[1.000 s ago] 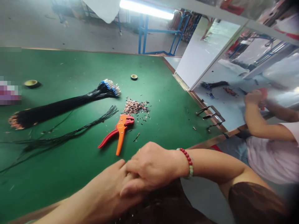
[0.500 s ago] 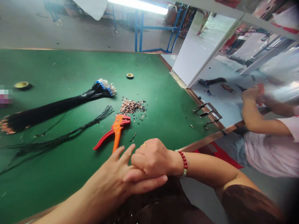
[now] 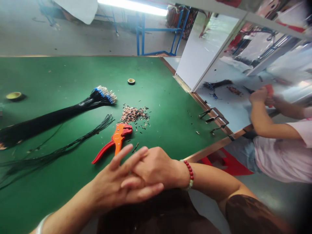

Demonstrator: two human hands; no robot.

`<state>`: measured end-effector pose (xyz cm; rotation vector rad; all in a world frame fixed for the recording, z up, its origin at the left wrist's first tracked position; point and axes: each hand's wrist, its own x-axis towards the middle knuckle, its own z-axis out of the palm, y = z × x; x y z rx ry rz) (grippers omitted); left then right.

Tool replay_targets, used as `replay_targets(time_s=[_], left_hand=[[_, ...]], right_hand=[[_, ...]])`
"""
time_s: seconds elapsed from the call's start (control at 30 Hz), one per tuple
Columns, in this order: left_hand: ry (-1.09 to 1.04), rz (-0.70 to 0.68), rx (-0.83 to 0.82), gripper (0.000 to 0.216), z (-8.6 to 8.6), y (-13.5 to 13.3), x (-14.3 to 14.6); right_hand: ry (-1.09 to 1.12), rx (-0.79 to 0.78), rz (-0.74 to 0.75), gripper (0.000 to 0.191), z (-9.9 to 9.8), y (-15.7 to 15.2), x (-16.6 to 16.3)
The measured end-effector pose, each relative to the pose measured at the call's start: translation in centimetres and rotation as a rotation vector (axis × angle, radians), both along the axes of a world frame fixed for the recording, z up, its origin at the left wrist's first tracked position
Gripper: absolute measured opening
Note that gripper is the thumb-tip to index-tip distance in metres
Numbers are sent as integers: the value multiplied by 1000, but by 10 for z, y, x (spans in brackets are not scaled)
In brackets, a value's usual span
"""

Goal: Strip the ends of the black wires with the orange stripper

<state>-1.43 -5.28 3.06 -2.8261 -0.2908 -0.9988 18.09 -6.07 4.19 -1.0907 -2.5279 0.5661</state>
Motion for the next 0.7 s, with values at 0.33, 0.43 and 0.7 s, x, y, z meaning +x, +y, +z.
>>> replay_targets(time_s=[0.33, 0.43, 0.7], left_hand=[[293, 1072, -387, 90, -27, 26, -54], [327, 1064, -409, 95, -34, 25, -42], [268, 688, -214, 74, -9, 6, 8]], right_hand=[[289, -50, -271, 52, -7, 11, 68], [357, -61, -284, 58, -17, 5, 71], [396, 133, -290, 55, -19, -2, 67]])
